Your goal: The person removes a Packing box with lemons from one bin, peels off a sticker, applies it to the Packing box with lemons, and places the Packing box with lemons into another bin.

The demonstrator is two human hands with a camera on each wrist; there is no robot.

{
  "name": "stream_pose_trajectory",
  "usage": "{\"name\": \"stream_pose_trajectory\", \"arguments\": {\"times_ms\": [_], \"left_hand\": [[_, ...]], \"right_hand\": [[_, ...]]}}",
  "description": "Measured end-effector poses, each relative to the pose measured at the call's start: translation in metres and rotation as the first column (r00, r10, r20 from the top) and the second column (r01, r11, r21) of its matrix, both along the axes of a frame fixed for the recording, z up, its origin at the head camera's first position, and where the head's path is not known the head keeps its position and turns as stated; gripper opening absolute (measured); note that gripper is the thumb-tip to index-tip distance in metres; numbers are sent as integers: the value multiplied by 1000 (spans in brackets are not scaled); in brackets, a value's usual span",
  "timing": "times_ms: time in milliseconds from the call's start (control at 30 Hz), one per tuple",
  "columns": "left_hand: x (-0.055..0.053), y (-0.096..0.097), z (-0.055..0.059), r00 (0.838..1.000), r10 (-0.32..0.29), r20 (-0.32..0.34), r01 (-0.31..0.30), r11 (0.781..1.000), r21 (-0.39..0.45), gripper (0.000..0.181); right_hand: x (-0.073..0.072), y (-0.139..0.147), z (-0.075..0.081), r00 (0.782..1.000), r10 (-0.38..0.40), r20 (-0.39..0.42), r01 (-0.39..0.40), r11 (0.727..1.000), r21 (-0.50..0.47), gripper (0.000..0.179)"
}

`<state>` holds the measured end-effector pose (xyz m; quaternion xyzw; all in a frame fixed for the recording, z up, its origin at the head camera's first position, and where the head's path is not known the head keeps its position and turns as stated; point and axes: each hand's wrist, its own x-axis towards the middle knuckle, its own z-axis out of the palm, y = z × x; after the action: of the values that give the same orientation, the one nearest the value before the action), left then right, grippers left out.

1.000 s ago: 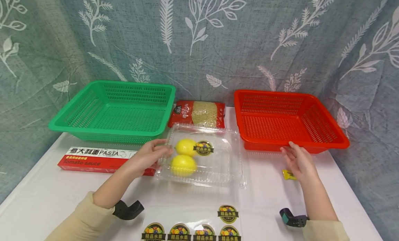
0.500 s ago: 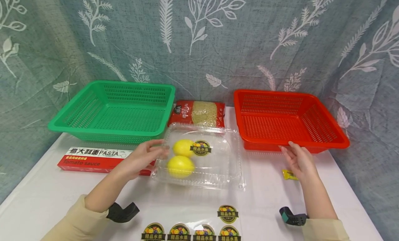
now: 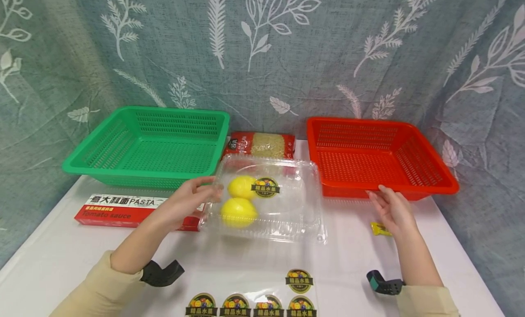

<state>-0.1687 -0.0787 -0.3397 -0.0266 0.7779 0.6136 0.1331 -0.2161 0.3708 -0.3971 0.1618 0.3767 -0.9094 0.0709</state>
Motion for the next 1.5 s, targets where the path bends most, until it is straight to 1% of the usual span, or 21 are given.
{"name": "stream_pose_trajectory", "arguments": {"times_ms": [33, 133, 233, 400, 433, 600, 667, 767, 900, 1033, 1233, 1333, 1400, 1500], "left_hand": [[-1, 1, 1, 1000, 0, -2, 0, 1000, 4, 60], [-5, 3, 5, 1000, 4, -6, -4, 1000, 7, 60], [-9, 5, 9, 1000, 7, -12, -7, 1000, 3, 61], [-19, 10, 18, 1000, -4, -16, 4, 1000, 1, 61], [-21, 11, 20, 1000, -9, -17, 9, 1000, -2, 61], [-34, 19, 30, 1000, -13, -25, 12, 1000, -12, 59], [-38, 22, 33, 1000, -10, -29, 10, 1000, -3, 58], [-43, 27, 36, 1000, -12, -29, 12, 1000, 7, 55], [-49, 34, 40, 1000, -5, -29, 5, 1000, 16, 53], [-54, 43, 44, 999, 6, -34, -5, 999, 40, 54], [-62, 57, 49, 998, -1, -56, 7, 995, 101, 52], [-66, 63, 50, 999, -4, -48, 10, 991, 132, 52], [-68, 66, 50, 999, -3, -47, 10, 990, 138, 51], [-71, 72, 51, 999, 3, -48, 3, 992, 128, 49]], "right_hand": [[1, -1, 2, 1000, 7, 2, -7, 999, -31, 22], [7, -7, 10, 1000, 28, -7, -29, 998, -51, 15], [11, -11, 14, 998, 53, -30, -54, 998, -41, 11], [11, -10, 13, 998, 50, -31, -50, 999, -13, 14], [9, -8, 10, 998, 45, -37, -45, 999, -5, 14], [6, -7, 9, 998, 45, -36, -46, 999, -30, 14], [9, -9, 13, 998, 54, -29, -55, 997, -54, 13], [11, -11, 15, 998, 60, -25, -61, 997, -52, 12], [12, -13, 17, 999, 50, -6, -50, 999, -15, 13], [11, -14, 18, 999, 43, -5, -43, 999, 17, 16], [9, -14, 20, 998, 55, -7, -55, 998, 26, 14], [9, -14, 20, 998, 62, -24, -62, 998, 32, 13], [9, -15, 21, 997, 64, -31, -64, 998, 24, 12], [10, -15, 22, 998, 55, -20, -54, 998, 16, 11]]}}
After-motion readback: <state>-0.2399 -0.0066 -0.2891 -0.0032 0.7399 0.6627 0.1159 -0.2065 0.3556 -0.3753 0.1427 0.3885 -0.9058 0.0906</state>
